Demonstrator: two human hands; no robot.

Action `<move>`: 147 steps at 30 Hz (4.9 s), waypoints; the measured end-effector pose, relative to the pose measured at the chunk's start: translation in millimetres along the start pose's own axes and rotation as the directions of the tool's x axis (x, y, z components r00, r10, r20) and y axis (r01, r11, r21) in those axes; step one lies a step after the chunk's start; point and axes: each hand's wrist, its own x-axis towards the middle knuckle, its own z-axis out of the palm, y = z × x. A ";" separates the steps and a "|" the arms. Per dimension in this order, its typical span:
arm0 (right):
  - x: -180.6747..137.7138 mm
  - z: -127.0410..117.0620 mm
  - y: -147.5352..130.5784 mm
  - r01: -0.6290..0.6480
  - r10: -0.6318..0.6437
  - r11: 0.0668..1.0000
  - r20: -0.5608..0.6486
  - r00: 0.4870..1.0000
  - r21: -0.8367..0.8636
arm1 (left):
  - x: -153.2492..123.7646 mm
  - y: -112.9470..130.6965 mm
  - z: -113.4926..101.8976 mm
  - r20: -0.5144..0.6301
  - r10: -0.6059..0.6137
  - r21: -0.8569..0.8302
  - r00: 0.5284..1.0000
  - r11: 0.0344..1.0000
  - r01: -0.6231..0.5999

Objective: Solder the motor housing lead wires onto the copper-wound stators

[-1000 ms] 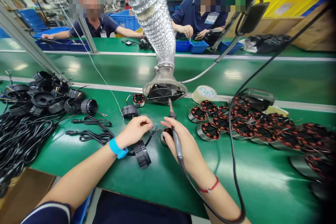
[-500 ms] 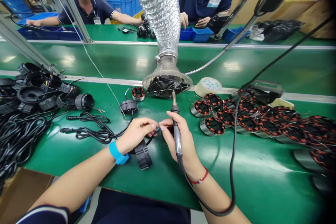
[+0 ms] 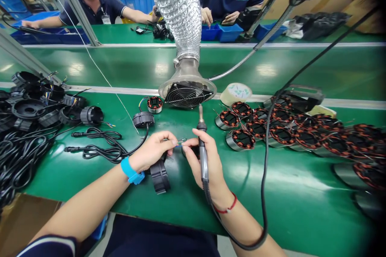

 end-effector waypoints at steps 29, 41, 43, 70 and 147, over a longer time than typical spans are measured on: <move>-11.8 -43.0 -19.5 -0.045 0.046 0.977 -0.001 0.999 -0.207 | 11.0 8.4 -11.1 0.034 0.198 0.612 0.980 0.771 -0.177; -57.5 -25.6 0.9 -0.007 -0.027 0.992 -0.274 0.961 -0.122 | 11.2 9.4 -5.9 0.003 0.221 0.638 0.975 0.750 -0.172; -57.3 -26.1 0.7 -0.014 -0.020 0.992 -0.274 0.962 -0.123 | 11.7 8.5 -6.4 0.006 0.230 0.641 0.973 0.746 -0.180; -57.1 -21.5 -0.5 -0.057 0.045 0.998 -0.256 0.966 -0.037 | 14.8 4.0 -7.5 -0.007 0.292 0.592 0.956 0.772 -0.232; -6.7 -8.6 -2.2 -0.051 0.059 0.992 0.065 0.996 -0.114 | -3.2 7.7 -10.2 0.169 0.332 0.612 0.928 0.703 -0.363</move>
